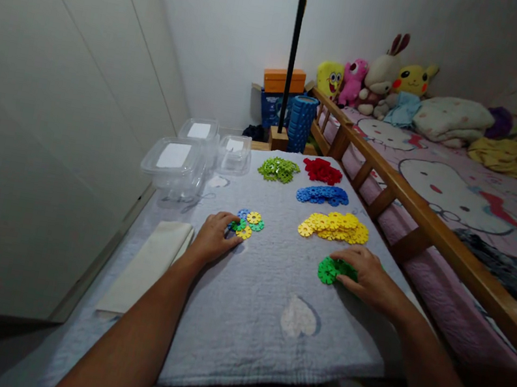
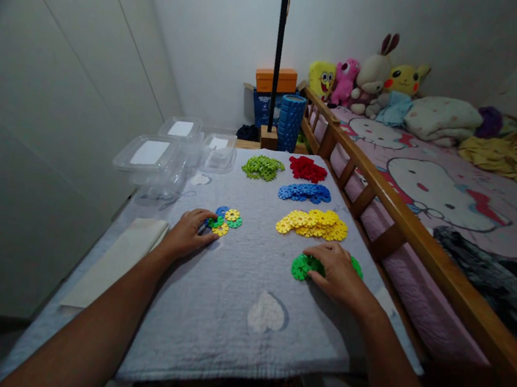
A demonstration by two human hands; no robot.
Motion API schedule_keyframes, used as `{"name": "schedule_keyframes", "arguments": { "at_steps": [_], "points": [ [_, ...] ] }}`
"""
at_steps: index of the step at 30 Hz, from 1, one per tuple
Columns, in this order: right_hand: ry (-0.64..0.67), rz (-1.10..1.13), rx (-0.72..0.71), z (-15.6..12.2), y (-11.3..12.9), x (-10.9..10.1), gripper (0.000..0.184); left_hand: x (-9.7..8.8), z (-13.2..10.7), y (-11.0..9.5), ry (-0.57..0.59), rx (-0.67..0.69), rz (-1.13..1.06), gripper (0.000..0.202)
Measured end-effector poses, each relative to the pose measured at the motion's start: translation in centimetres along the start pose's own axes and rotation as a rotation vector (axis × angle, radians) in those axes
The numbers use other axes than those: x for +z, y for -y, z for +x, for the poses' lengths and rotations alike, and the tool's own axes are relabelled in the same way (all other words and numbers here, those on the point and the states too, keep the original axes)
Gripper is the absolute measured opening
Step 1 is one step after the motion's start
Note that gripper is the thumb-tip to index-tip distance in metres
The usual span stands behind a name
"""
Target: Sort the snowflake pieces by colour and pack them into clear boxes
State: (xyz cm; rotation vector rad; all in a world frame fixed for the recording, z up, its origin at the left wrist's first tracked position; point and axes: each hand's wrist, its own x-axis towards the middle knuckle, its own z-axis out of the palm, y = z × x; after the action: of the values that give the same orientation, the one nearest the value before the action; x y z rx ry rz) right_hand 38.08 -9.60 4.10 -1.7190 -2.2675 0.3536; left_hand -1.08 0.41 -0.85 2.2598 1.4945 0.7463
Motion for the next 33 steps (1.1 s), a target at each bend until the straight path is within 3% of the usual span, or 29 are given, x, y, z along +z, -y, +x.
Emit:
{"name": "schedule_keyframes", "arguments": {
  "at_steps": [19,22,26,30,33],
  "points": [
    [-0.002,-0.09,-0.017,0.2,0.3,-0.5,0.037,0.1,-0.1,-0.1,-0.008,0.002,0.008,0.039],
    [-0.047,-0.048,-0.071,1.6,2.6,-0.4,0.038,0.1,-0.1,-0.1,-0.012,0.003,0.009,0.039],
    [-0.025,0.033,-0.178,5.5,7.8,1.0,0.036,0.0,-0.1,-0.3,-0.011,0.002,0.011,0.039],
    [0.059,0.015,-0.222,10.2,12.3,4.4,0.035,0.0,-0.1,-0.3,-0.014,0.003,0.011,0.041],
    [0.008,0.003,-0.171,12.8,13.8,7.7,0.043,0.1,-0.1,-0.2,-0.015,0.003,0.013,0.043]
  ]
}}
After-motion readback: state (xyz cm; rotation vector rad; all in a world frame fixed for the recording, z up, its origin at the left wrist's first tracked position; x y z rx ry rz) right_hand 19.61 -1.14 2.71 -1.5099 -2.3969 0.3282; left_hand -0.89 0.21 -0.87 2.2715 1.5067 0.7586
